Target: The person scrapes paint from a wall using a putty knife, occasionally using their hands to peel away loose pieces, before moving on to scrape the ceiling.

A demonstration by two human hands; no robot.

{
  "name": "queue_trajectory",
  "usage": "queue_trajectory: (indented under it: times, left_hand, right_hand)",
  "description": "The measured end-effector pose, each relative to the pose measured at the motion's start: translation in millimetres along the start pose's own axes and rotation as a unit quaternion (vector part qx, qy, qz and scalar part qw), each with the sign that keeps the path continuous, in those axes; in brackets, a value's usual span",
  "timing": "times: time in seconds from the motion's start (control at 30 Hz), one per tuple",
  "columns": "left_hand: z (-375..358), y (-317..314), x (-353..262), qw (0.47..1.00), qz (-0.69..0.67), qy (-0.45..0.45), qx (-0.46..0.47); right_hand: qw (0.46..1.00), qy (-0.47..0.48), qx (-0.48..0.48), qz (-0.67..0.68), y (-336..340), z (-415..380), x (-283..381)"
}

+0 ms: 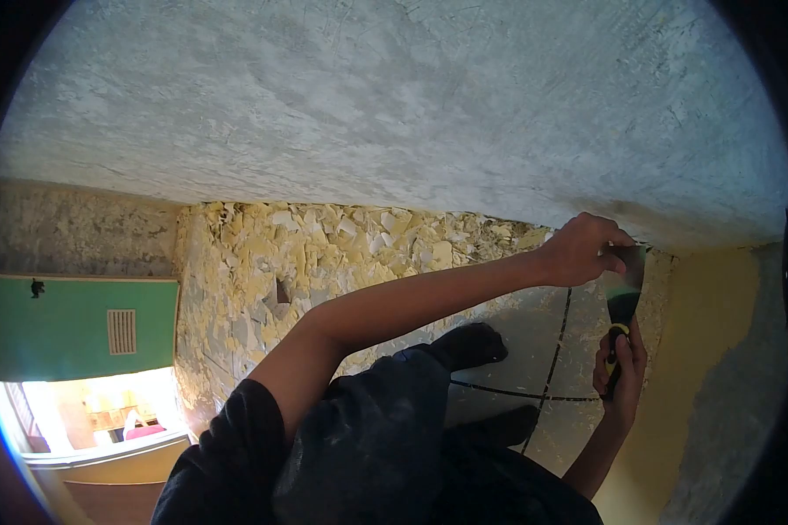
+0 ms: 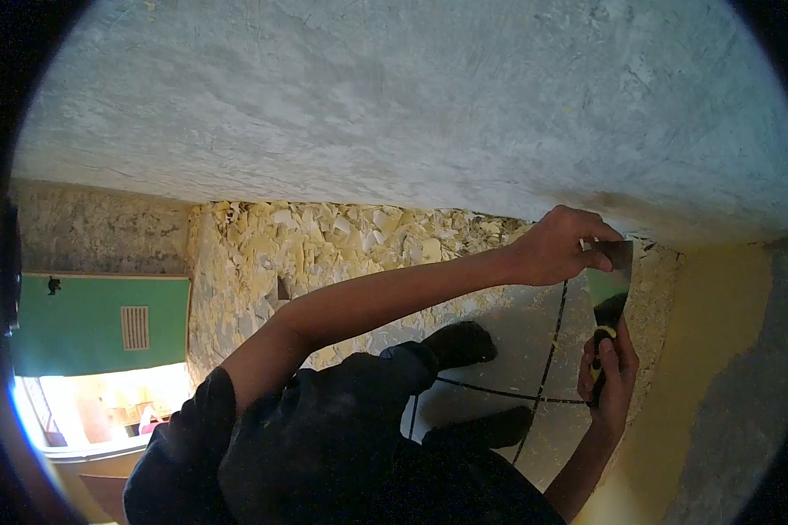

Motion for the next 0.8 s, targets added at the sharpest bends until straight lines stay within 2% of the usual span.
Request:
queue_trajectory:
  times: [0.37,0.43,0.47,0.5,0.57,0.63,0.7,0.8]
  left_hand:
    - [3,-8,7,1.000,0.006,-0.018,-0.007]
    - [3,-9,9,1.000,-0.028,-0.005,0.009]
    - [11,-26,10,0.996,-0.086,0.006,0.036]
    - [8,-21,15,0.989,-0.134,0.029,0.051]
    - [11,-22,6,0.992,-0.074,0.074,0.065]
    - [16,-26,-3,0.995,-0.043,0.047,0.076]
    - [26,-32,-10,0.995,-0.029,0.034,0.093]
    - [35,-44,-1,0.993,0.002,0.044,0.110]
  right_hand:
    - [1.000,-0.003,0.018,-0.008,10,-3,-3]
    - [0.999,-0.008,0.037,-0.039,5,4,-13]
    - [0.997,-0.008,0.013,-0.082,22,-7,-7]
    - [0.998,-0.018,-0.003,-0.065,22,-10,-2]
    - [0.998,-0.035,-0.034,-0.034,19,-17,9]
    - [0.997,-0.034,-0.065,-0.023,26,-26,19]
    - [0.999,-0.011,-0.048,0.023,32,-29,24]
    - [0.997,-0.001,-0.077,0.021,43,-36,19]
Point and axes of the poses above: each hand's wrist, its own z-axis towards the middle knuckle, its own y-axis out of the back of the hand, x = y × z, the point moved 1 cm from there along z, towards the middle knuckle, and after that the axes turned 11 degrees about y, right-handed, at the moved point
